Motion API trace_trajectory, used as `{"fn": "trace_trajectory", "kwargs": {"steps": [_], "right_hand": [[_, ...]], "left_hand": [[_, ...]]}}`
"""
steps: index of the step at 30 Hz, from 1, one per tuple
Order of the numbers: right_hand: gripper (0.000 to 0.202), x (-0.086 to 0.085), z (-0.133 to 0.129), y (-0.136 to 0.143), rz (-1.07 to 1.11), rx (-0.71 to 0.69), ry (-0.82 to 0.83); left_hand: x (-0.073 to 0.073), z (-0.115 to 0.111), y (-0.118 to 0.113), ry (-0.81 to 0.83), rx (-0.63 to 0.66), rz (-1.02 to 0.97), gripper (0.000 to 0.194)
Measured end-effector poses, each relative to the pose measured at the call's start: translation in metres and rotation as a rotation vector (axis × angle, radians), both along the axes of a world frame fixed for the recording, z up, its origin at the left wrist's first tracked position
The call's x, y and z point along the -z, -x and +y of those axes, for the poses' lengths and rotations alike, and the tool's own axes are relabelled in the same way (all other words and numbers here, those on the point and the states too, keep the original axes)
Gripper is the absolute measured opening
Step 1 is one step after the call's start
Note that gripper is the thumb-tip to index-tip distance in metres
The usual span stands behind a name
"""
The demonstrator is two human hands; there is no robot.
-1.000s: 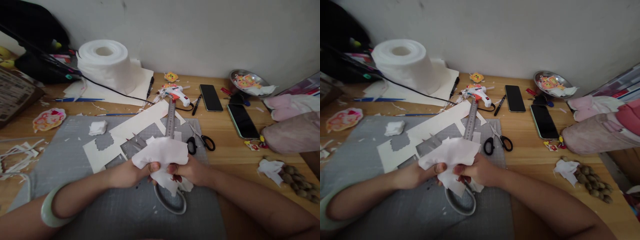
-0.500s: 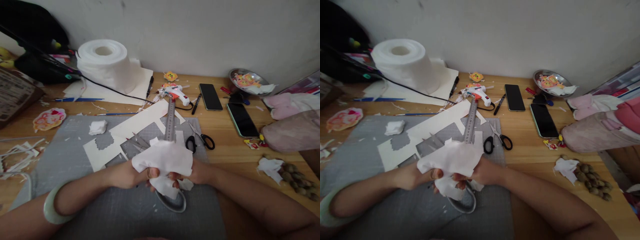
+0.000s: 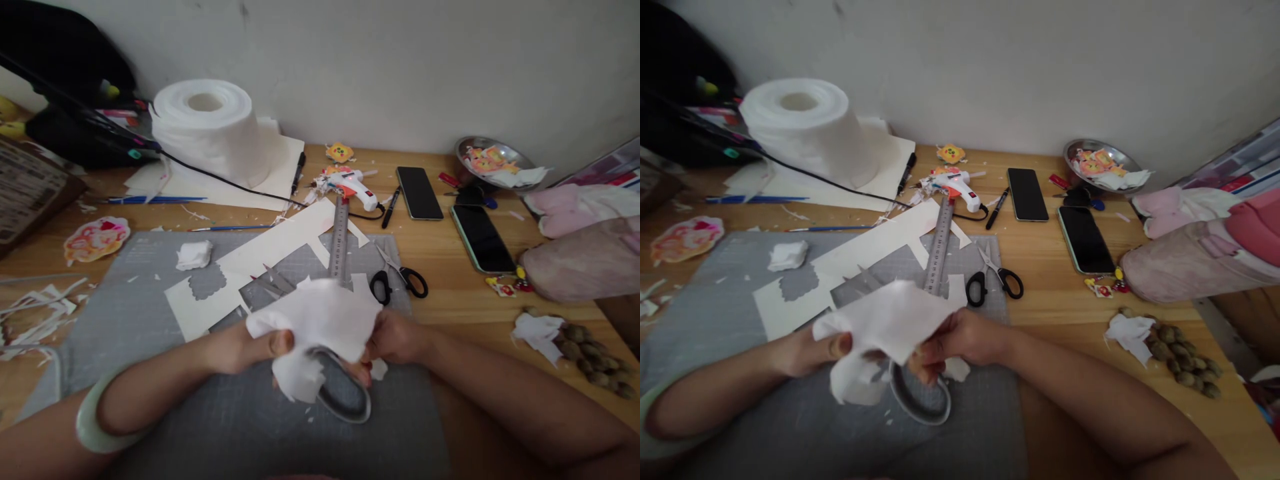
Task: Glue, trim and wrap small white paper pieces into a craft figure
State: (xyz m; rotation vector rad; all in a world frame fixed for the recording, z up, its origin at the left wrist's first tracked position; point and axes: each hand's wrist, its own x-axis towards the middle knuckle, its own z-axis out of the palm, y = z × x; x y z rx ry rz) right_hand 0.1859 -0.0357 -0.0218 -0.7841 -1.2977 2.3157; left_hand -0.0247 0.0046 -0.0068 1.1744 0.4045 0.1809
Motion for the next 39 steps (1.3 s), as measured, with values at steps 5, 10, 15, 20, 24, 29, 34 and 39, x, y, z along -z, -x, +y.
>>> {"fn": "trace_trajectory", "kwargs": {"steps": [5, 10, 15, 20, 24, 29, 34, 39], "right_hand": [[0.032, -0.006, 0.004, 0.009, 0.224, 0.139, 0.136], [0.024, -0.010, 0.003, 0.013, 0.081, 0.276, 0.110], [0.027, -0.012, 0.003, 0.013, 0.035, 0.295, 0.105], [0.025, -0.010, 0.004, 0.013, 0.030, 0.298, 0.108], [0.022, -0.011, 0.003, 0.013, 0.003, 0.303, 0.099], [0.031, -0.012, 0.003, 0.014, -0.010, 0.349, 0.107], [0.036, -0.011, 0.003, 0.014, -0.050, 0.339, 0.100], [0.031, -0.013, 0.002, 0.013, -0.106, 0.291, 0.032]], "left_hand": [[0.007, 0.001, -0.001, 0.116, -0.340, -0.005, 0.035], [0.000, -0.002, -0.011, 0.122, -0.224, -0.003, 0.028], [0.002, -0.003, -0.011, 0.065, -0.254, 0.081, 0.022], [0.002, -0.002, -0.010, -0.018, -0.308, 0.233, 0.028], [-0.003, -0.002, -0.012, -0.062, -0.304, 0.238, 0.026], [-0.007, -0.003, -0.013, -0.098, -0.292, 0.304, 0.027], [-0.006, -0.004, -0.012, -0.036, -0.237, 0.272, 0.024], [-0.008, -0.001, -0.016, -0.087, -0.099, 0.162, 0.035]]}}
